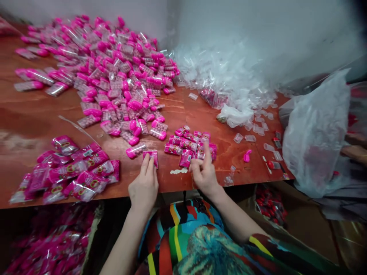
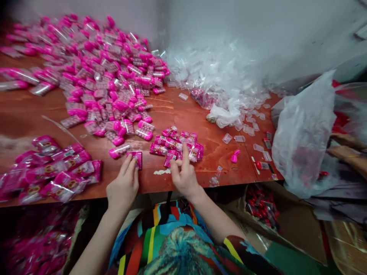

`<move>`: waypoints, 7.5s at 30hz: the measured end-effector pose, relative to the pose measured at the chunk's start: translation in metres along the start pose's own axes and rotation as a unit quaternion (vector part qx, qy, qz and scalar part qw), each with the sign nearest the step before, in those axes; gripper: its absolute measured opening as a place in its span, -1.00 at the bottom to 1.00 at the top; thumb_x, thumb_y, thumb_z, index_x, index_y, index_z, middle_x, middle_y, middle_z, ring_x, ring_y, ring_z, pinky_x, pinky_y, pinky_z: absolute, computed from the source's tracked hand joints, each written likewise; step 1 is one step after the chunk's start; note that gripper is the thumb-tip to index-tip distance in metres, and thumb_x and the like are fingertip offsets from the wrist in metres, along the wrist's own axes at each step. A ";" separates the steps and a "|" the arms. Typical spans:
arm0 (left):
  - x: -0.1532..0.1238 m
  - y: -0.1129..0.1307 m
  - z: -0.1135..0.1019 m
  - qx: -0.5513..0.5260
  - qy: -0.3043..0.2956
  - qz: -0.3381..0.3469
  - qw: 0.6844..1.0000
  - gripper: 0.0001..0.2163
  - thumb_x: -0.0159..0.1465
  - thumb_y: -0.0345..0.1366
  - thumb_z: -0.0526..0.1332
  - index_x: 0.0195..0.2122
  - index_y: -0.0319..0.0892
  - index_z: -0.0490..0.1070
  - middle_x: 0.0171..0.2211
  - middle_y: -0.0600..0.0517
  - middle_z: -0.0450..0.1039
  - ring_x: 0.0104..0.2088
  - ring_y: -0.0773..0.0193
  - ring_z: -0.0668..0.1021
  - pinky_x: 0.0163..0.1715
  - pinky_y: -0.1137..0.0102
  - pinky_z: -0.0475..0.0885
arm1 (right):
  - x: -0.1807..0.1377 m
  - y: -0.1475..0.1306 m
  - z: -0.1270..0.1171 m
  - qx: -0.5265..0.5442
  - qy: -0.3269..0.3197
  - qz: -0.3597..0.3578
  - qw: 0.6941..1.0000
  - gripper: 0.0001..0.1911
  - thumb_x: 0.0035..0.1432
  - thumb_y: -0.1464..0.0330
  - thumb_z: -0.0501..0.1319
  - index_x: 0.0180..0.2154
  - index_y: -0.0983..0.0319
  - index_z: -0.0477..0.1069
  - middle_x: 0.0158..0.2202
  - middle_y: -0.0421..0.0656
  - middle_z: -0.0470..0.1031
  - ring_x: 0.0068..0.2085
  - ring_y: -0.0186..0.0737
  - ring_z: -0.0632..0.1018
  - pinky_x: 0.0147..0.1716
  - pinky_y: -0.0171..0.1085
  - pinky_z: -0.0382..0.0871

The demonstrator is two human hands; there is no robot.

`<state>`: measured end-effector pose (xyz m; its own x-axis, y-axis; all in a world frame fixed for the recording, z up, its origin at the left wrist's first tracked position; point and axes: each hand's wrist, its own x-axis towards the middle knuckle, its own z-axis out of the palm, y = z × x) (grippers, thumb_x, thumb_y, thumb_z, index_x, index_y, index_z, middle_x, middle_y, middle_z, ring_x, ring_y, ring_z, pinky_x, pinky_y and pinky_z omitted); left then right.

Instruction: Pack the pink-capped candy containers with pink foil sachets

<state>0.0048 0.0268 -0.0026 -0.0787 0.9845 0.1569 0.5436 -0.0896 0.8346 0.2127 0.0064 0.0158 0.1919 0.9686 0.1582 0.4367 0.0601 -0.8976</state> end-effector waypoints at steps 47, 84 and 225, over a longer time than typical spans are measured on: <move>-0.052 0.033 -0.001 -0.462 0.063 -0.276 0.841 -0.54 -0.06 -0.42 0.51 -0.09 -0.18 0.54 -0.37 0.12 0.47 -0.62 0.51 0.36 -0.66 0.55 0.21 | -0.011 0.009 0.024 0.185 -0.185 0.078 0.962 -0.83 0.16 0.29 0.27 -0.24 0.25 0.42 -0.30 -0.16 0.52 -0.28 -0.25 0.55 -0.15 -0.21 0.44; -0.054 0.029 0.022 -0.421 -0.089 -0.397 0.810 -0.67 -0.03 -0.10 0.51 -0.58 -0.22 0.45 -0.71 0.11 0.28 -0.69 0.44 0.28 -0.69 0.49 0.12 | -0.030 -0.005 0.039 0.240 -0.156 0.221 0.932 -0.68 0.11 0.35 0.30 -0.10 0.16 0.29 -0.39 -0.33 0.38 -0.44 -0.39 0.44 -0.39 -0.35 0.40; -0.004 -0.036 0.011 0.185 -0.031 0.072 0.980 -0.61 0.30 -0.45 0.11 0.06 -0.05 0.59 0.10 -0.18 0.55 -0.35 0.11 0.60 -0.37 0.30 0.36 | 0.125 -0.057 0.149 -0.390 -0.380 -0.236 0.805 -0.75 0.39 0.47 0.01 0.00 0.32 0.37 -0.12 0.04 0.62 -0.11 -0.01 0.64 -0.23 -0.15 0.49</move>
<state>-0.0056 0.0279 -0.0394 0.0645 0.9740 0.2171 0.8122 -0.1776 0.5557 0.0813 0.1602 0.0256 -0.6213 0.7675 -0.1581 0.7787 0.5823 -0.2334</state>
